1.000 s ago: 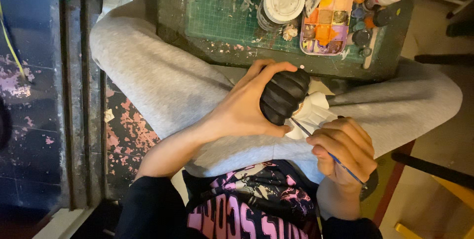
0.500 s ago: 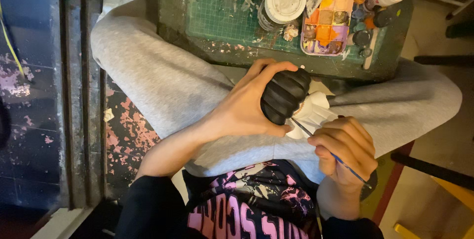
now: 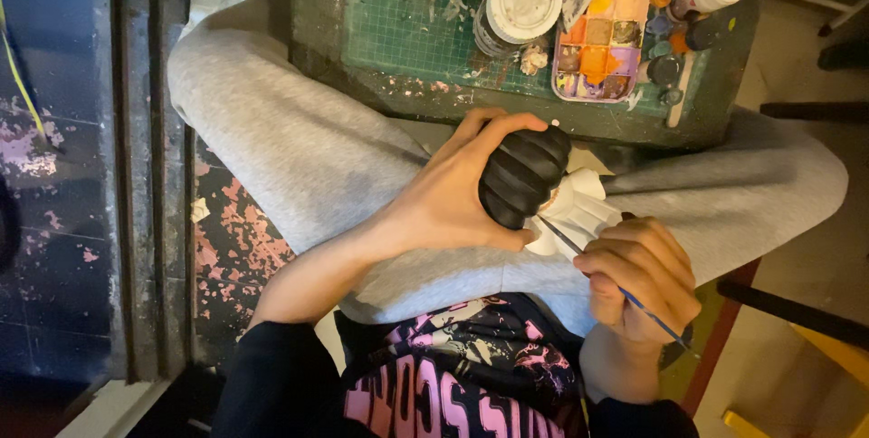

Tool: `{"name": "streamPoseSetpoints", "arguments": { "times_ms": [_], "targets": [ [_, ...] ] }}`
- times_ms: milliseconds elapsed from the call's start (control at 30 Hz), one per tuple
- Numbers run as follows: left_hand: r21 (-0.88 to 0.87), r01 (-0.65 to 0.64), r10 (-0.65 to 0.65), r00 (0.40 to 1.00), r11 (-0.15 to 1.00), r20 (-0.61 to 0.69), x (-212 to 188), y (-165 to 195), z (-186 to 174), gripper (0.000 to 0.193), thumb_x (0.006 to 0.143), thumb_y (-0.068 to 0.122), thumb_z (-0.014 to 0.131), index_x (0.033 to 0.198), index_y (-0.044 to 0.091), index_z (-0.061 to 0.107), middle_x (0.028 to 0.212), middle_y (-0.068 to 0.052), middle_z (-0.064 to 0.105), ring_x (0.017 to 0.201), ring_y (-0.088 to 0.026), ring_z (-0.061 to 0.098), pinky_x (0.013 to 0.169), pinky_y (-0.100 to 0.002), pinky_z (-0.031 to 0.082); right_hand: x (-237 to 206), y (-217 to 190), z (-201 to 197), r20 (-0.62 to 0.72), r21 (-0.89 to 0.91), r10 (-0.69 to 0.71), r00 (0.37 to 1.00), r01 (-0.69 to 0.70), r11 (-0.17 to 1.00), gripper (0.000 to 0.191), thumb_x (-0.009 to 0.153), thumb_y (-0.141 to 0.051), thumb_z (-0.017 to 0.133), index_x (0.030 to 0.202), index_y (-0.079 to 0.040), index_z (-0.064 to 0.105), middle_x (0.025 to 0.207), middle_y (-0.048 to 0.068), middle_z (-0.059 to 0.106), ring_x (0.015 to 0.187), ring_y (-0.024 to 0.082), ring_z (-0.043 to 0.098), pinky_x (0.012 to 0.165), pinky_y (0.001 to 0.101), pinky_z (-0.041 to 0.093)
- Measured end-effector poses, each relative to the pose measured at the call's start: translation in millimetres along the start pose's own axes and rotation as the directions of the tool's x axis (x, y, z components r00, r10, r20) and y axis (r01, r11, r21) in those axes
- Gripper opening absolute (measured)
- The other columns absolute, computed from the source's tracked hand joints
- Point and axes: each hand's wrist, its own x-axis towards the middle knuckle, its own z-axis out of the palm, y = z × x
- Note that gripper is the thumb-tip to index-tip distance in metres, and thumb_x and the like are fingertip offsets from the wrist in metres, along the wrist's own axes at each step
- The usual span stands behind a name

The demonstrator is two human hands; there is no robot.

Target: The person sits on the floor holding a black figurine on their lap and paints its white ruffled collar and details with a small paintbrush. They later dip the brush in a water cup, open a jar of dark paint, and continue painting the figurine at the small table.

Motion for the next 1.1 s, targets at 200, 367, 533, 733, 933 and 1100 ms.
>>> {"name": "streamPoseSetpoints", "arguments": {
  "times_ms": [200,367,533,733,933,1100],
  "targets": [
    [0.017,0.006,-0.005,1.0,1.0,-0.01,-0.6,3.0,0.4,0.098,0.061,0.027,0.092,0.146,0.017,0.046,0.141,-0.016,0.048,0.128,-0.036,0.059,0.107,-0.041,0.051,1.2,0.3,-1.2,0.062,-0.031,-0.016,0.998,0.018,0.999,0.033,0.106,-0.026,0.062,0.089,0.002,0.065,0.074,0.011,0.065,0.072,0.028,0.065,0.065,0.035,0.051],
    [0.027,0.011,-0.011,1.0,1.0,-0.009,0.3,3.2,0.3,0.099,0.06,0.027,0.092,0.147,0.018,0.046,0.141,-0.016,0.047,0.128,-0.036,0.059,0.107,-0.042,0.05,-0.2,2.1,1.1,0.011,-0.017,-0.008,1.0,0.008,1.0,0.034,0.109,-0.027,0.06,0.09,0.002,0.066,0.074,0.009,0.065,0.072,0.025,0.065,0.067,0.0349,0.051],
    [0.008,0.017,-0.017,1.0,1.0,0.011,0.4,2.3,-0.1,0.1,0.059,0.027,0.092,0.147,0.018,0.044,0.143,-0.017,0.045,0.129,-0.036,0.058,0.106,-0.042,0.05,0.1,3.0,-0.6,0.037,0.022,-0.04,0.999,0.039,0.999,0.036,0.109,-0.028,0.058,0.089,0.0,0.066,0.073,0.008,0.065,0.071,0.023,0.065,0.071,0.0384,0.054],
    [0.01,0.009,-0.009,1.0,1.0,0.003,0.5,3.1,0.4,0.099,0.06,0.026,0.092,0.146,0.018,0.045,0.143,-0.017,0.045,0.13,-0.036,0.057,0.108,-0.042,0.05,0.9,0.4,-2.4,0.076,-0.042,-0.037,0.996,0.041,0.998,0.035,0.106,-0.028,0.06,0.087,0.002,0.065,0.074,0.01,0.065,0.072,0.027,0.064,0.068,0.0366,0.049],
    [0.008,0.01,-0.01,1.0,1.0,0.003,0.7,4.1,0.4,0.098,0.06,0.026,0.092,0.147,0.018,0.045,0.141,-0.016,0.046,0.127,-0.035,0.059,0.106,-0.041,0.051,-1.0,3.0,-3.4,0.015,-0.021,-0.018,1.0,0.018,1.0,0.034,0.109,-0.025,0.06,0.088,0.002,0.065,0.076,0.01,0.064,0.073,0.027,0.064,0.067,0.0351,0.051],
    [0.013,0.009,-0.009,1.0,1.0,0.005,0.4,5.0,-0.3,0.098,0.061,0.026,0.091,0.147,0.019,0.045,0.141,-0.015,0.047,0.128,-0.034,0.06,0.106,-0.041,0.051,-3.5,4.5,-4.8,0.075,-0.029,-0.031,0.997,0.033,0.999,0.035,0.107,-0.025,0.061,0.087,0.003,0.065,0.074,0.011,0.065,0.071,0.028,0.064,0.064,0.0355,0.049]
  ]
}}
